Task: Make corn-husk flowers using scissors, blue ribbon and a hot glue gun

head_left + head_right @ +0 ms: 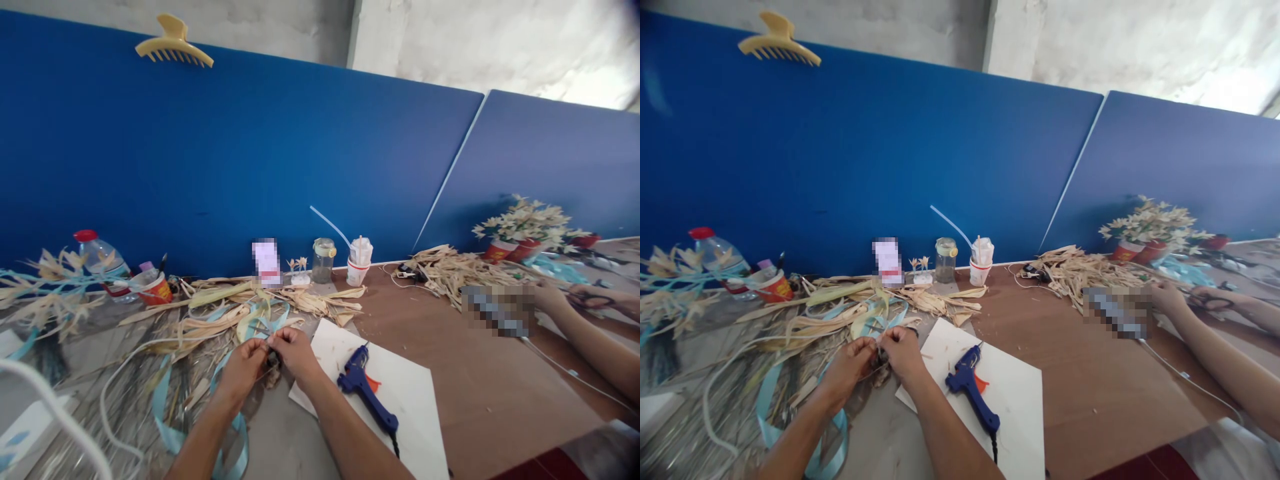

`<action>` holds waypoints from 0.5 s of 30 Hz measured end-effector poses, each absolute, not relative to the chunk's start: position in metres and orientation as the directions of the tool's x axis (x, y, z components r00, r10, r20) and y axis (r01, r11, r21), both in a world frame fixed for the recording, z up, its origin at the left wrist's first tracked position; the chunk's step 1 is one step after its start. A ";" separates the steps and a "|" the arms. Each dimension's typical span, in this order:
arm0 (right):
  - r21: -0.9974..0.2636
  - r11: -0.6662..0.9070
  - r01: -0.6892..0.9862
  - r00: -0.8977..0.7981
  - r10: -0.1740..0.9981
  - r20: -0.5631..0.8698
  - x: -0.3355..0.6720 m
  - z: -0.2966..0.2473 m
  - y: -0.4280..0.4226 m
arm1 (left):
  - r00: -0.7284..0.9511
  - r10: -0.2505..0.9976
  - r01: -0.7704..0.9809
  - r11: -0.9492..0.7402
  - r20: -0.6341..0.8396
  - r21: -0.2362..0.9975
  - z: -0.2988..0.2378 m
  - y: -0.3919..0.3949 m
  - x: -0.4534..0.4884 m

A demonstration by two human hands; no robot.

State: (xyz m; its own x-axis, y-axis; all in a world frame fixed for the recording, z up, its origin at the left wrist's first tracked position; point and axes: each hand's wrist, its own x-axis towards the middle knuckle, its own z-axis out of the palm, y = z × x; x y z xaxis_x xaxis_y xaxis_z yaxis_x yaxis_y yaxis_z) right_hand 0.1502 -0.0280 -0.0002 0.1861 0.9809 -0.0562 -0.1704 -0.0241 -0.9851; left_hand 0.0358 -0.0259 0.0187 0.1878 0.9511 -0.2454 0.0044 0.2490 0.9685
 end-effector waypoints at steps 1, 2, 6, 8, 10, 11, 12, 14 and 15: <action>-0.977 -0.031 -0.213 0.189 0.979 -0.072 0.151 0.000 -0.028 | 0.193 0.951 0.008 0.246 -0.242 0.969 0.019 -0.026 0.036; -0.966 -0.035 -0.257 0.201 0.976 -0.089 0.152 0.000 -0.027 | 0.191 0.952 0.013 0.242 -0.240 0.970 0.019 -0.026 0.036; -0.970 0.003 -0.241 0.347 0.934 -0.084 0.161 0.001 -0.024 | 0.164 0.962 0.020 0.220 -0.220 0.975 0.018 -0.025 0.035; -0.990 0.034 -0.140 0.403 0.915 -0.026 0.166 0.001 -0.023 | 0.154 0.968 0.000 0.203 -0.200 0.979 0.016 -0.023 0.034; -0.999 0.037 0.021 0.417 0.908 0.043 0.169 0.002 -0.024 | 0.136 0.974 -0.028 0.188 -0.183 0.982 0.014 -0.020 0.032; -0.992 0.023 0.125 0.407 0.911 0.073 0.169 0.001 -0.025 | 0.125 0.977 -0.043 0.180 -0.174 0.983 0.013 -0.018 0.030; -0.968 0.004 0.250 0.382 0.918 0.103 0.168 0.001 -0.026 | 0.113 0.980 -0.058 0.171 -0.164 0.984 0.012 -0.016 0.028; -0.873 -0.025 0.487 0.313 0.938 0.148 0.166 0.000 -0.030 | 0.088 0.987 -0.078 0.144 -0.137 0.986 0.010 -0.013 0.025; -0.820 -0.028 0.571 0.281 0.946 0.163 0.165 0.000 -0.032 | 0.077 0.989 -0.076 0.132 -0.126 0.988 0.010 -0.012 0.024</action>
State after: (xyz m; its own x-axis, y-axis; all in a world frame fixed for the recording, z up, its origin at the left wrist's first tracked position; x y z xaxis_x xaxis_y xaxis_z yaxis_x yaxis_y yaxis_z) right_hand 0.1646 -0.0317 -0.0004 0.2810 0.9457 0.1630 0.5710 -0.0283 -0.8205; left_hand 0.0242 -0.0116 0.0102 0.0769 0.9890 -0.1260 -0.0758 0.1318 0.9884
